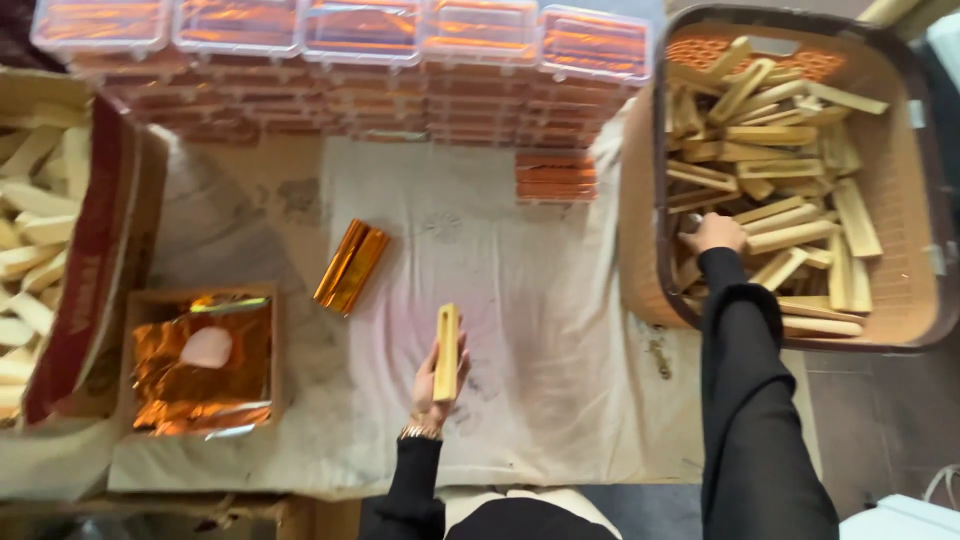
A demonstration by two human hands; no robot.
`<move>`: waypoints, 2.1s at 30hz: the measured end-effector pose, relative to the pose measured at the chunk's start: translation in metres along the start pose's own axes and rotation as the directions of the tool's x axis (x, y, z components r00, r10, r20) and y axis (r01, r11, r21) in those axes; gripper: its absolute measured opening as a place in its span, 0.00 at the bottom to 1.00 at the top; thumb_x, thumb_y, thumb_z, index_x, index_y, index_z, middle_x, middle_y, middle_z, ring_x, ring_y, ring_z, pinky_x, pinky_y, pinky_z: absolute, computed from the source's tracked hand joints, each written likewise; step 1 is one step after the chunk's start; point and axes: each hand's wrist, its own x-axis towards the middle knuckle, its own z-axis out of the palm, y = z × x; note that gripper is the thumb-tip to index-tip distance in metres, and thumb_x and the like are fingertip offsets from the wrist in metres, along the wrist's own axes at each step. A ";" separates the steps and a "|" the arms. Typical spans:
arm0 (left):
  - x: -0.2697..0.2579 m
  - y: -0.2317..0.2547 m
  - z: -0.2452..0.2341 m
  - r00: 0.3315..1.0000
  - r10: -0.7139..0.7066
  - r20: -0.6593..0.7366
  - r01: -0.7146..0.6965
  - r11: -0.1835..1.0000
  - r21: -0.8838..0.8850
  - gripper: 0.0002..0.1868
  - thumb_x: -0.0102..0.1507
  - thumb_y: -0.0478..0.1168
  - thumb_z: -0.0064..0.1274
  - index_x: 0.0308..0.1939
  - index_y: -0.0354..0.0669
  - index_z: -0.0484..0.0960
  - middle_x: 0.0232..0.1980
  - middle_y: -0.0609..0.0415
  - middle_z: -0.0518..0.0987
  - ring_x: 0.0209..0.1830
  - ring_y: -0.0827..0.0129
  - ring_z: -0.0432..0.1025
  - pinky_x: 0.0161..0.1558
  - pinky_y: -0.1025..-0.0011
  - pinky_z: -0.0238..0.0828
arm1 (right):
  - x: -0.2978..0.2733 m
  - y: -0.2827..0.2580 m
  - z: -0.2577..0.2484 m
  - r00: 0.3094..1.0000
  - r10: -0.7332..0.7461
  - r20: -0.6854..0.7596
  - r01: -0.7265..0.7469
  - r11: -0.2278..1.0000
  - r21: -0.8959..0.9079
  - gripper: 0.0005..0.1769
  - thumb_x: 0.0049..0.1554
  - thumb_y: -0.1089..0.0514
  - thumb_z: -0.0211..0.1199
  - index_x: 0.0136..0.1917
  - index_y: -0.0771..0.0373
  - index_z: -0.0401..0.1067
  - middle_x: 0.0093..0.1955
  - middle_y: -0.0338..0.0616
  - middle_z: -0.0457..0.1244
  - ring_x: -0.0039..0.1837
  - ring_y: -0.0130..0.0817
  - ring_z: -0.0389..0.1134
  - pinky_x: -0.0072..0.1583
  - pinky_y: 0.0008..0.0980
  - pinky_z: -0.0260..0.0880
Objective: The person wraps rectangular wooden pieces in foil and places them into orange sleeves by hand.
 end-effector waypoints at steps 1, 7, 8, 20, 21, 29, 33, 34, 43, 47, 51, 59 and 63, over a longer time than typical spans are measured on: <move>0.002 -0.001 0.007 1.000 0.018 -0.007 -0.018 1.000 0.001 0.27 0.75 0.44 0.36 0.77 0.40 0.61 0.75 0.50 0.68 0.68 0.62 0.69 0.63 0.60 0.73 | -0.006 -0.009 -0.012 1.000 -0.018 0.006 0.018 1.000 0.002 0.36 0.50 0.28 0.71 0.52 0.62 0.82 0.49 0.57 0.73 0.53 0.54 0.74 0.54 0.53 0.74; 0.005 0.002 0.050 0.998 0.025 0.049 -0.027 0.999 0.030 0.26 0.76 0.47 0.33 0.78 0.45 0.61 0.78 0.54 0.65 0.71 0.63 0.68 0.65 0.61 0.72 | 0.030 0.068 0.027 0.978 -0.035 0.204 -0.012 0.974 0.227 0.48 0.57 0.19 0.57 0.49 0.70 0.82 0.45 0.61 0.71 0.49 0.54 0.74 0.53 0.46 0.72; 0.007 0.003 0.055 0.997 0.029 0.065 -0.031 0.999 0.030 0.26 0.76 0.48 0.33 0.77 0.46 0.62 0.78 0.53 0.65 0.71 0.62 0.68 0.65 0.61 0.72 | 0.013 0.079 0.006 0.938 -0.061 0.342 -0.132 0.848 0.513 0.43 0.59 0.22 0.56 0.52 0.67 0.79 0.41 0.53 0.67 0.42 0.47 0.67 0.47 0.45 0.67; 0.029 -0.004 0.084 0.984 -0.069 0.162 0.090 0.988 -0.129 0.32 0.74 0.56 0.36 0.77 0.42 0.60 0.77 0.50 0.65 0.72 0.59 0.65 0.68 0.55 0.68 | -0.291 -0.093 -0.209 0.954 -0.281 -0.106 0.250 0.545 0.800 0.18 0.62 0.46 0.62 0.54 0.61 0.77 0.46 0.47 0.71 0.42 0.34 0.70 0.43 0.34 0.69; 0.028 -0.008 0.091 0.986 -0.080 0.149 0.096 0.990 -0.106 0.34 0.72 0.58 0.37 0.77 0.42 0.60 0.76 0.50 0.66 0.72 0.58 0.65 0.68 0.54 0.67 | -0.310 -0.126 -0.204 0.852 -0.465 -0.239 0.467 0.472 0.748 0.14 0.62 0.49 0.60 0.52 0.59 0.78 0.48 0.43 0.71 0.51 0.31 0.72 0.54 0.32 0.72; 0.026 0.018 -0.036 0.997 -0.078 -0.011 0.079 0.985 0.154 0.29 0.76 0.53 0.46 0.76 0.43 0.62 0.61 0.51 0.76 0.54 0.67 0.74 0.53 0.66 0.77 | -0.439 -0.245 -0.058 0.859 -0.504 0.093 0.116 0.368 0.923 0.17 0.55 0.46 0.69 0.49 0.59 0.81 0.41 0.42 0.74 0.41 0.27 0.71 0.46 0.29 0.71; -0.012 0.045 -0.023 0.963 0.153 -0.220 -0.024 0.868 0.497 0.29 0.70 0.51 0.49 0.74 0.54 0.62 0.55 0.54 0.79 0.44 0.73 0.75 0.39 0.74 0.76 | -0.493 -0.267 -0.036 0.800 -0.548 0.244 0.050 0.466 0.884 0.17 0.55 0.45 0.70 0.49 0.60 0.80 0.36 0.46 0.71 0.37 0.31 0.66 0.43 0.31 0.69; -0.016 0.052 -0.008 0.963 0.161 -0.217 -0.033 0.866 0.500 0.29 0.70 0.51 0.49 0.74 0.54 0.62 0.55 0.54 0.79 0.44 0.73 0.75 0.39 0.74 0.76 | -0.492 -0.271 -0.038 0.796 -0.556 0.239 0.056 0.461 0.886 0.17 0.55 0.45 0.70 0.49 0.60 0.80 0.36 0.46 0.71 0.37 0.31 0.66 0.43 0.31 0.69; 0.018 0.086 0.051 0.984 0.177 0.034 -0.066 0.178 0.982 0.42 0.66 0.48 0.53 0.81 0.64 0.50 0.63 0.52 0.78 0.48 0.72 0.76 0.44 0.73 0.77 | -0.466 -0.285 -0.073 0.836 -0.532 -0.136 0.418 0.456 0.786 0.14 0.53 0.44 0.70 0.45 0.55 0.79 0.40 0.47 0.71 0.43 0.49 0.72 0.43 0.40 0.71; 0.032 0.092 -0.005 0.912 0.323 0.253 -0.160 -0.289 0.944 0.39 0.68 0.45 0.56 0.81 0.59 0.57 0.70 0.47 0.76 0.57 0.64 0.75 0.51 0.68 0.75 | -0.468 -0.282 -0.062 0.846 -0.515 -0.134 0.410 0.470 0.782 0.14 0.54 0.45 0.69 0.45 0.56 0.78 0.38 0.47 0.70 0.42 0.49 0.71 0.42 0.41 0.70; 0.022 0.081 0.011 0.961 0.268 -0.074 0.027 0.176 0.984 0.38 0.65 0.47 0.53 0.79 0.59 0.57 0.72 0.51 0.71 0.56 0.62 0.77 0.49 0.65 0.78 | -0.475 -0.279 -0.035 0.845 -0.531 -0.062 0.352 0.465 0.813 0.13 0.54 0.45 0.69 0.45 0.55 0.79 0.37 0.46 0.69 0.40 0.48 0.71 0.42 0.41 0.70; 0.062 0.056 -0.031 0.973 0.153 0.171 -0.203 0.229 0.952 0.31 0.71 0.44 0.52 0.77 0.46 0.61 0.75 0.47 0.69 0.69 0.65 0.69 0.64 0.67 0.69 | -0.466 -0.276 -0.059 0.861 -0.498 -0.107 0.394 0.520 0.758 0.13 0.54 0.46 0.68 0.46 0.55 0.79 0.41 0.45 0.70 0.44 0.48 0.72 0.44 0.42 0.71; 0.036 0.073 -0.088 0.924 0.361 0.128 -0.164 0.072 0.984 0.24 0.70 0.44 0.54 0.69 0.39 0.73 0.67 0.46 0.78 0.62 0.66 0.74 0.61 0.68 0.72 | -0.463 -0.274 -0.054 0.902 -0.429 -0.040 0.302 0.562 0.770 0.15 0.53 0.45 0.69 0.47 0.56 0.79 0.43 0.45 0.70 0.46 0.48 0.72 0.46 0.43 0.71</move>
